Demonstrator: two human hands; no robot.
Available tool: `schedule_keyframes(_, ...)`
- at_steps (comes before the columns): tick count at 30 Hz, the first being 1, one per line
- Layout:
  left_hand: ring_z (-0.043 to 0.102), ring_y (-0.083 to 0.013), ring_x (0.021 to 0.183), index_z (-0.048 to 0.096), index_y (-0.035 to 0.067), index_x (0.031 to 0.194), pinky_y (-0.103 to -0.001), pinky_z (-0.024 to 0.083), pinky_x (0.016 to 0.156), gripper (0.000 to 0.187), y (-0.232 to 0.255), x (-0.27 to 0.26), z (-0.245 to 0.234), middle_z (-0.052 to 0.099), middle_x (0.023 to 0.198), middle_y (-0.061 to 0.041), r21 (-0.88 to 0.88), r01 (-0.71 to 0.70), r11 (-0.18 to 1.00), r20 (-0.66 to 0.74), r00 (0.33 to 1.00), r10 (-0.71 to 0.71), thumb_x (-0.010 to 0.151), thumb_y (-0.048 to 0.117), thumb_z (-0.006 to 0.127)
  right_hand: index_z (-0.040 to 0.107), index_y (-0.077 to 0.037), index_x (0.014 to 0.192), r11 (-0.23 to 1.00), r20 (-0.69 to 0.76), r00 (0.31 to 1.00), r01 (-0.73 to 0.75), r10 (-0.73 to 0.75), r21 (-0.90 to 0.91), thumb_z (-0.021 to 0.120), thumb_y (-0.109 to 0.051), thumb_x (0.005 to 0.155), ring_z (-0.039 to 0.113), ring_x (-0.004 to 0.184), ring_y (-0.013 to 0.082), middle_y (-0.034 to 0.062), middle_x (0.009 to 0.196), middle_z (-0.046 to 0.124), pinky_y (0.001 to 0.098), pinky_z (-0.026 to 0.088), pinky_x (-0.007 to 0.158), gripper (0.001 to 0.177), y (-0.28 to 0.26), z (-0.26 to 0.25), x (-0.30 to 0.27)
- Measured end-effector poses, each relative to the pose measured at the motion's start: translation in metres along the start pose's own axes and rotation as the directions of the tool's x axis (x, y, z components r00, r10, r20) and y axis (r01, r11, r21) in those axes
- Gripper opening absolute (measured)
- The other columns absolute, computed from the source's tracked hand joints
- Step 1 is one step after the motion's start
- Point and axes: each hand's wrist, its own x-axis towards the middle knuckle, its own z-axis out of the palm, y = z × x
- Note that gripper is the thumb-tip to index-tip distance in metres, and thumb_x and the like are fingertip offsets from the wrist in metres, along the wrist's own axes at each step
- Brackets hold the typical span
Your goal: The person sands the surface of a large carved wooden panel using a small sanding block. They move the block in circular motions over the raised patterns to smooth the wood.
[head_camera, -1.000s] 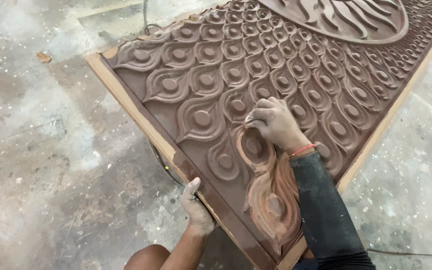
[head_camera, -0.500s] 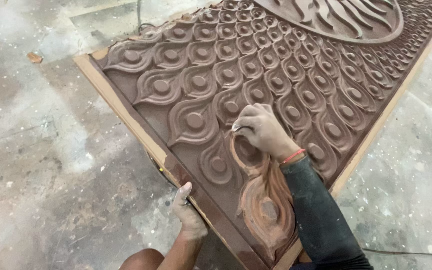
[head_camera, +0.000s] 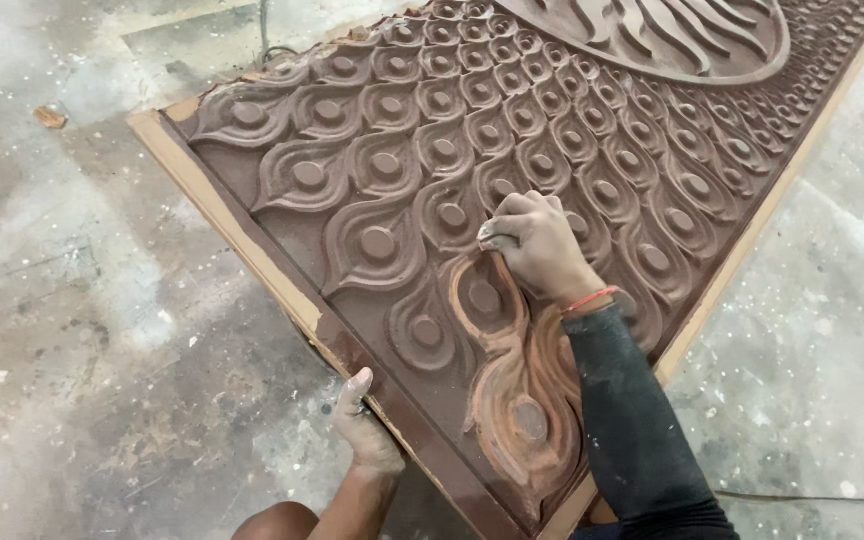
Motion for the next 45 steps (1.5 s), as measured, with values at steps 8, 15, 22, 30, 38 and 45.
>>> schedule_keyframes(8,0.065,-0.0336,0.11,0.062,0.002,0.127,-0.048,0.051,0.098,0.057,0.001,0.002,0.0,0.069,0.121,-0.015,0.004,-0.014,1.0,-0.012,1.0,0.014,0.08,0.034,0.062,0.081,-0.016,0.088,0.999,0.035,0.999,0.025,-0.027,0.048,0.079,-0.016,0.08,0.061,0.094,0.0186,-0.0052,0.093,0.069,0.0373,0.043,0.091,0.008,-0.004,0.004,0.002)
schedule_keyframes(15,0.064,-0.0344,0.11,0.062,0.001,0.127,-0.051,0.051,0.098,0.055,0.0,0.005,-0.001,0.068,0.12,-0.016,0.032,-0.077,0.997,0.076,0.994,0.074,0.081,0.032,0.062,0.081,-0.017,0.084,0.979,0.091,0.985,0.129,-0.144,0.159,0.078,-0.018,0.081,0.063,0.096,0.0165,-0.0057,0.087,0.068,0.0378,0.041,0.094,0.004,-0.011,0.007,0.007)
schedule_keyframes(22,0.063,-0.0353,0.111,0.059,0.003,0.133,-0.051,0.049,0.098,0.064,0.002,-0.002,0.006,0.068,0.122,-0.015,0.06,-0.021,0.998,0.019,1.0,0.02,0.079,0.038,0.061,0.079,-0.017,0.084,0.975,0.107,0.975,0.182,-0.196,0.129,0.079,-0.022,0.08,0.061,0.093,0.0192,-0.0046,0.089,0.068,0.0377,0.042,0.087,0.006,-0.017,0.01,-0.001)
schedule_keyframes(30,0.06,-0.0355,0.115,0.057,0.004,0.136,-0.051,0.047,0.1,0.067,0.005,-0.01,0.021,0.065,0.128,-0.016,0.178,-0.004,0.984,-0.208,0.977,0.041,0.079,0.039,0.058,0.079,-0.017,0.09,0.959,0.032,0.983,0.167,-0.179,0.228,0.078,-0.021,0.083,0.062,0.094,0.0192,-0.0041,0.094,0.07,0.0338,0.048,0.088,0.008,-0.012,0.012,-0.004)
schedule_keyframes(38,0.06,-0.0361,0.116,0.056,0.003,0.135,-0.052,0.046,0.101,0.066,0.006,-0.009,0.012,0.064,0.129,-0.017,0.116,-0.002,0.993,-0.146,0.989,0.019,0.079,0.039,0.058,0.08,-0.014,0.087,0.995,-0.022,0.997,0.072,-0.071,0.068,0.079,-0.018,0.081,0.063,0.091,0.0227,-0.001,0.089,0.071,0.0386,0.046,0.087,0.007,-0.018,0.011,-0.008)
schedule_keyframes(45,0.061,-0.0389,0.116,0.055,0.0,0.135,-0.055,0.049,0.1,0.064,0.003,0.005,0.004,0.061,0.125,-0.023,0.191,-0.046,0.98,-0.2,0.976,0.085,0.082,0.035,0.06,0.078,-0.014,0.096,0.973,0.092,0.993,0.057,-0.08,0.224,0.078,-0.024,0.085,0.064,0.093,0.0201,-0.0016,0.095,0.069,0.0348,0.05,0.088,0.014,-0.017,0.009,-0.005)
